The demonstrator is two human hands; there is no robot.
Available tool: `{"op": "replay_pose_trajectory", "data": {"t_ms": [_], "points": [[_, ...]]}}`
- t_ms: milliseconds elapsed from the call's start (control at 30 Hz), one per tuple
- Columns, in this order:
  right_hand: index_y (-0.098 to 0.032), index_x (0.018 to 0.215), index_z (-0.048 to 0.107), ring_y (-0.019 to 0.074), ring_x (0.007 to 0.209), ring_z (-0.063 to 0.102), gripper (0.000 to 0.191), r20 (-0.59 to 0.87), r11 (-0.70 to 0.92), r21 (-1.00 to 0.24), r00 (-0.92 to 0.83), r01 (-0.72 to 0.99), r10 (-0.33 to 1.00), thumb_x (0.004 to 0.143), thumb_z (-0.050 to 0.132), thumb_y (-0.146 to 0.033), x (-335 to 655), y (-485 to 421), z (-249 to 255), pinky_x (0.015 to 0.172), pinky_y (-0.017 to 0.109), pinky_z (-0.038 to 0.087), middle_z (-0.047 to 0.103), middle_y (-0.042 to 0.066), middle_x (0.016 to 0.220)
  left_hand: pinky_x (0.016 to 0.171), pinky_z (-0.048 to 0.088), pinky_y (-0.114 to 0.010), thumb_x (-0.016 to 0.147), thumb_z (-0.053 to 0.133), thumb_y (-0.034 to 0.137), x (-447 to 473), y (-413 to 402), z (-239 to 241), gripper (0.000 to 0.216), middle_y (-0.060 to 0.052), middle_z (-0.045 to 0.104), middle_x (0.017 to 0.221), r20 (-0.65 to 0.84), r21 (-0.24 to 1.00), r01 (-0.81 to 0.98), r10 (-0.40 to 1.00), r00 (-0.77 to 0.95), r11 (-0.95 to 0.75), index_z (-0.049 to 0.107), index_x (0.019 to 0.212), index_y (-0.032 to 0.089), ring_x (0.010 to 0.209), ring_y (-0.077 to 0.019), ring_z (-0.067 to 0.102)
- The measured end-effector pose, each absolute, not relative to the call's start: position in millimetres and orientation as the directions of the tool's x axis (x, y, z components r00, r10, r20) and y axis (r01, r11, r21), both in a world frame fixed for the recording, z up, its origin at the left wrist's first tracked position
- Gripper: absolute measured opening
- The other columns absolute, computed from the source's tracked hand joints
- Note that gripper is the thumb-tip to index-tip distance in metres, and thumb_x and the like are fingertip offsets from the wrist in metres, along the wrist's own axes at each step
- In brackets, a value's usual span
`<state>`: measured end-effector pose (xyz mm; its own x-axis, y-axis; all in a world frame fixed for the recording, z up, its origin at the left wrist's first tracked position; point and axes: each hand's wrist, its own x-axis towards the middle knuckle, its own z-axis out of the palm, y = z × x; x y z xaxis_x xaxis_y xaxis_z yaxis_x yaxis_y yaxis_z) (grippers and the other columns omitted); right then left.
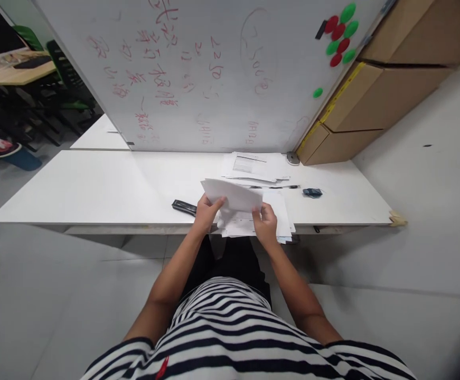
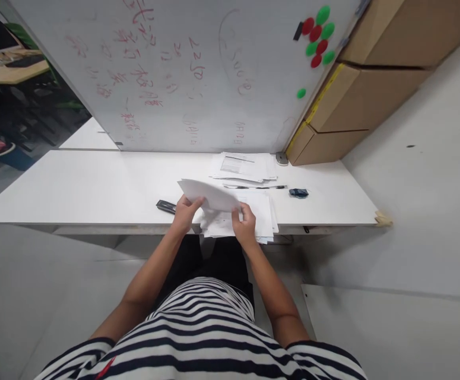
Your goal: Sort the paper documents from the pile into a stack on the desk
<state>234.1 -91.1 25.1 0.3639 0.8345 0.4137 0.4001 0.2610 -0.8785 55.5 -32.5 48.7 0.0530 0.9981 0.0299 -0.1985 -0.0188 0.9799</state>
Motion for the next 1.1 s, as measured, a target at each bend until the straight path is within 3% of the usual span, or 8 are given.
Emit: {"op": "replay_pose_trajectory", "data": {"t_ms": [267, 400, 500, 600, 733, 900, 1000, 1100], "points": [[-0.020, 0.110, 0.057, 0.0225, 0.097, 0.063, 0.030, 0.357, 0.142, -0.875, 0.417, 0.463, 0.836, 0.088, 0.052, -0.041, 224, -106, 11, 0.088, 0.038, 0.050, 0.068, 0.009, 0.102, 0.082, 0.052, -0.034, 0.071, 0.074, 0.043, 61, -51, 57, 0.038, -0.005, 0.071, 0.103, 0.096, 0.995, -0.009, 0.995, 0.020, -0.096, 0.067, 0.102, 0.022, 0.095, -0.0213, 0.066], [-0.022, 0.126, 0.050, 0.0250, 0.122, 0.052, 0.045, 0.377, 0.183, -0.878, 0.405, 0.442, 0.833, 0.085, 0.058, -0.040, 217, -116, 14, 0.104, 0.045, 0.040, 0.059, 0.012, 0.127, 0.085, 0.052, -0.034, 0.069, 0.077, 0.042, 53, -59, 65, 0.035, -0.005, 0.072, 0.097, 0.113, 0.988, -0.094, 0.988, -0.108, -0.123, 0.068, 0.095, 0.020, 0.095, -0.0211, 0.066], [-0.025, 0.141, 0.034, 0.0241, 0.134, 0.041, 0.066, 0.260, 0.213, -0.965, 0.477, 0.150, 0.840, 0.084, 0.061, -0.044, 210, -118, 13, 0.108, 0.048, 0.037, 0.043, 0.012, 0.145, 0.086, 0.052, -0.035, 0.066, 0.079, 0.042, 44, -59, 67, 0.042, -0.006, 0.072, 0.099, 0.087, 0.963, -0.244, 0.987, -0.135, -0.118, 0.066, 0.099, 0.019, 0.095, -0.0218, 0.067], [-0.025, 0.131, 0.047, 0.0257, 0.123, 0.054, 0.058, 0.023, 0.085, -0.961, 0.230, -0.263, 0.973, 0.082, 0.062, -0.052, 203, -115, 18, 0.100, 0.048, 0.046, 0.057, 0.009, 0.133, 0.088, 0.052, -0.035, 0.066, 0.080, 0.042, 43, -56, 64, 0.049, -0.007, 0.072, 0.102, 0.037, 0.935, -0.345, 0.990, -0.135, -0.082, 0.063, 0.106, 0.018, 0.099, -0.0222, 0.066], [-0.024, 0.120, 0.059, 0.0260, 0.116, 0.059, 0.048, -0.058, -0.029, -0.945, 0.082, -0.325, 0.995, 0.079, 0.068, -0.047, 191, -111, 31, 0.102, 0.049, 0.046, 0.066, 0.006, 0.121, 0.092, 0.050, -0.035, 0.072, 0.074, 0.046, 46, -52, 52, 0.050, -0.009, 0.070, 0.109, -0.015, 0.926, -0.373, 0.979, -0.204, -0.063, 0.059, 0.112, 0.019, 0.105, -0.0214, 0.064], [-0.019, 0.114, 0.065, 0.0265, 0.122, 0.055, 0.045, -0.023, -0.057, -0.995, 0.378, 0.079, 0.925, 0.076, 0.070, -0.044, 199, -119, 28, 0.112, 0.047, 0.034, 0.064, 0.008, 0.126, 0.096, 0.045, -0.041, 0.076, 0.067, 0.053, 0, -39, 29, 0.053, -0.011, 0.064, 0.119, 0.170, 0.976, 0.149, 0.982, -0.082, -0.157, 0.055, 0.118, 0.022, 0.117, -0.0271, 0.056], [-0.016, 0.105, 0.068, 0.0297, 0.116, 0.059, 0.043, -0.041, -0.151, -0.972, 0.501, 0.180, 0.864, 0.075, 0.070, -0.046, 220, -131, 18, 0.106, 0.046, 0.042, 0.068, 0.012, 0.117, 0.105, 0.035, -0.046, 0.062, 0.080, 0.047, -48, -18, 14, 0.063, -0.011, 0.057, 0.130, 0.261, 0.713, 0.641, 0.956, 0.136, -0.286, 0.059, 0.117, 0.025, 0.132, -0.0356, 0.039], [-0.015, 0.097, 0.070, 0.0315, 0.106, 0.065, 0.041, -0.099, -0.235, -0.953, 0.542, 0.189, 0.835, 0.072, 0.072, -0.048, 239, -143, 8, 0.097, 0.046, 0.049, 0.072, 0.014, 0.108, 0.099, 0.038, -0.043, 0.066, 0.077, 0.045, -76, 2, -2, 0.059, -0.010, 0.058, 0.126, 0.215, 0.526, 0.781, 0.941, 0.261, -0.337, 0.058, 0.119, 0.027, 0.122, -0.0331, 0.048]]}}
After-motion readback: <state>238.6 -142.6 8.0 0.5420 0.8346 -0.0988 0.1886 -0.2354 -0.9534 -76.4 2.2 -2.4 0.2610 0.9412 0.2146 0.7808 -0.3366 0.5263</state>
